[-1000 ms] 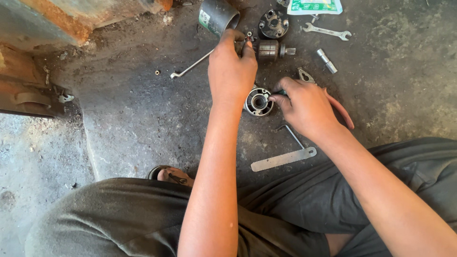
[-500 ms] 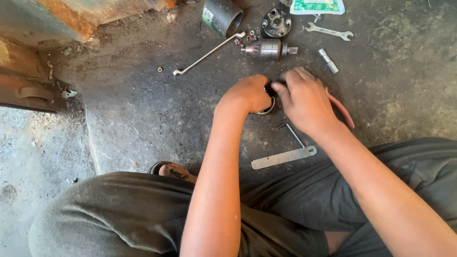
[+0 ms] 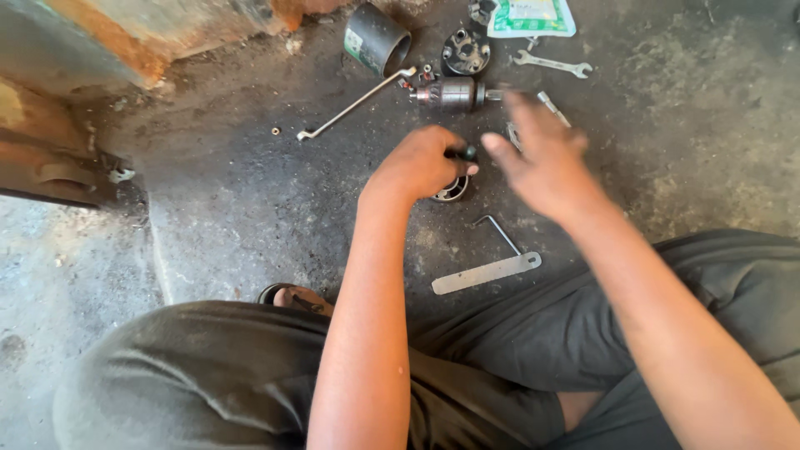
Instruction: The person sits on the floor and uses pliers and a screwdriver to disassemble a cylindrical mechanical component. They remove a circular metal ring and other small parts, placing them on the floor among other tools and components.
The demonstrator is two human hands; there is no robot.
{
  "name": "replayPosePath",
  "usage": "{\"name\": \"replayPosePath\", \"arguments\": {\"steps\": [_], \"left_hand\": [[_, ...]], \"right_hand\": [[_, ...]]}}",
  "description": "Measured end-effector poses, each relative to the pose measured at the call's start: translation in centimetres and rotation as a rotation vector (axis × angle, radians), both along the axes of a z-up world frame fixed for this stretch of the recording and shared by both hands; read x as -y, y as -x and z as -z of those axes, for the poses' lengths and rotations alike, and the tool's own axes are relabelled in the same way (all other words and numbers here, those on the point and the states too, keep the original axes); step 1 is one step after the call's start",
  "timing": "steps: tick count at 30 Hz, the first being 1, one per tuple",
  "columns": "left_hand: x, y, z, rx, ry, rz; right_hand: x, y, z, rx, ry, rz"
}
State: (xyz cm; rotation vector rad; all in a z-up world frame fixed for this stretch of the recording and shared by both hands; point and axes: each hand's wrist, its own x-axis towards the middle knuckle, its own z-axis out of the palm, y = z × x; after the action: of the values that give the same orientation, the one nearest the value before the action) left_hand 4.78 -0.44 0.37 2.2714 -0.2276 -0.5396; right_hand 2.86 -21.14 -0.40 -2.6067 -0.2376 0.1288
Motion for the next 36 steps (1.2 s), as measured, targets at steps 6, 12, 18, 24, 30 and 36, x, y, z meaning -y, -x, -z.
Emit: {"name": "replayPosePath", "arguments": {"steps": [6, 12, 18, 24, 30, 36], "left_hand": [[-0.4, 1.8, 2.1, 0.256, 0.12, -0.025], [-0.7, 3.9, 1.5, 0.014, 0.132, -0.149], [-0.4, 4.9, 3.8, 0.277, 0.206, -0.204], [0.1, 5.5, 4.9, 0.329, 0.1, -0.198], [1.0, 4.8, 5.4, 0.407, 0.043, -0.178], [0.8, 4.1, 7.0, 0.437, 0.1, -0.162]], "right_hand": [[6.1, 0.7, -1.9, -0.431, 0.249, 0.256], [6.6, 2.1, 4.5, -0.366, 0.545, 0.173], [6.8, 2.3, 4.7, -0.317, 0.442, 0.267], [5.6, 2.8, 2.4, -0.511, 0.1, 0.354], [2.4, 6.1, -5.1, 0.298, -0.3, -0.03], [-1.7, 10.9, -7.4, 0.57, -0.19, -0.013]]}}
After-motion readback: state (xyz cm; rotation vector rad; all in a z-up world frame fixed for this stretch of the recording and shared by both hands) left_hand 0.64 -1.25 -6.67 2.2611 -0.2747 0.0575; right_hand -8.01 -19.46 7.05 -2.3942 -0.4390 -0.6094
